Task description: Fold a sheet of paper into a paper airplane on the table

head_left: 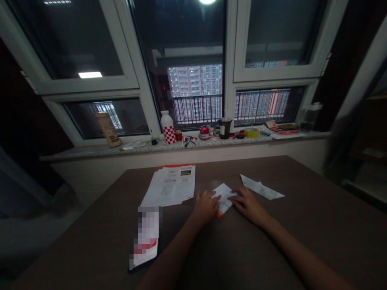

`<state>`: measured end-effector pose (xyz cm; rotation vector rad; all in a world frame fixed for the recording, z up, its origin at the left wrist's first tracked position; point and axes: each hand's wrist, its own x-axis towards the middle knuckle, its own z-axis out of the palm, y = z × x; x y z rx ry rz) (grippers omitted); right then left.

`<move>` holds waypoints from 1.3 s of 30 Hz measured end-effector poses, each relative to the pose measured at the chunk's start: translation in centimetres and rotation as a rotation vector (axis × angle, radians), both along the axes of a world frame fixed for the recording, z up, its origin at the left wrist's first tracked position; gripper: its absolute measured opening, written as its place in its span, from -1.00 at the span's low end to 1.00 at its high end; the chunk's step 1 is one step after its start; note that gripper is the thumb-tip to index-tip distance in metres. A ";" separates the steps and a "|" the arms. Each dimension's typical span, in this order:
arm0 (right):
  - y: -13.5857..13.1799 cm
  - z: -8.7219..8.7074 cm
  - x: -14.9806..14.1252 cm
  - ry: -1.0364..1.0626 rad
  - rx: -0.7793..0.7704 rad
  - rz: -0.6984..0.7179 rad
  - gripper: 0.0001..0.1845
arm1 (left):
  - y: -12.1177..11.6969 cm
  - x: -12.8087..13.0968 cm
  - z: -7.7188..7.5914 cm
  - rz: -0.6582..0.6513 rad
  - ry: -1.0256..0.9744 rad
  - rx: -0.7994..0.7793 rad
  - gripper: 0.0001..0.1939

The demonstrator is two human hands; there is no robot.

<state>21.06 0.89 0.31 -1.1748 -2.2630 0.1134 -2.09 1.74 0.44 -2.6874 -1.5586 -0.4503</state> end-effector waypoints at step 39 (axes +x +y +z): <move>1.1 -1.5 0.8 -0.038 -0.186 0.028 -0.58 | 1.4 -1.1 -0.5 -0.107 -0.136 -0.186 -0.74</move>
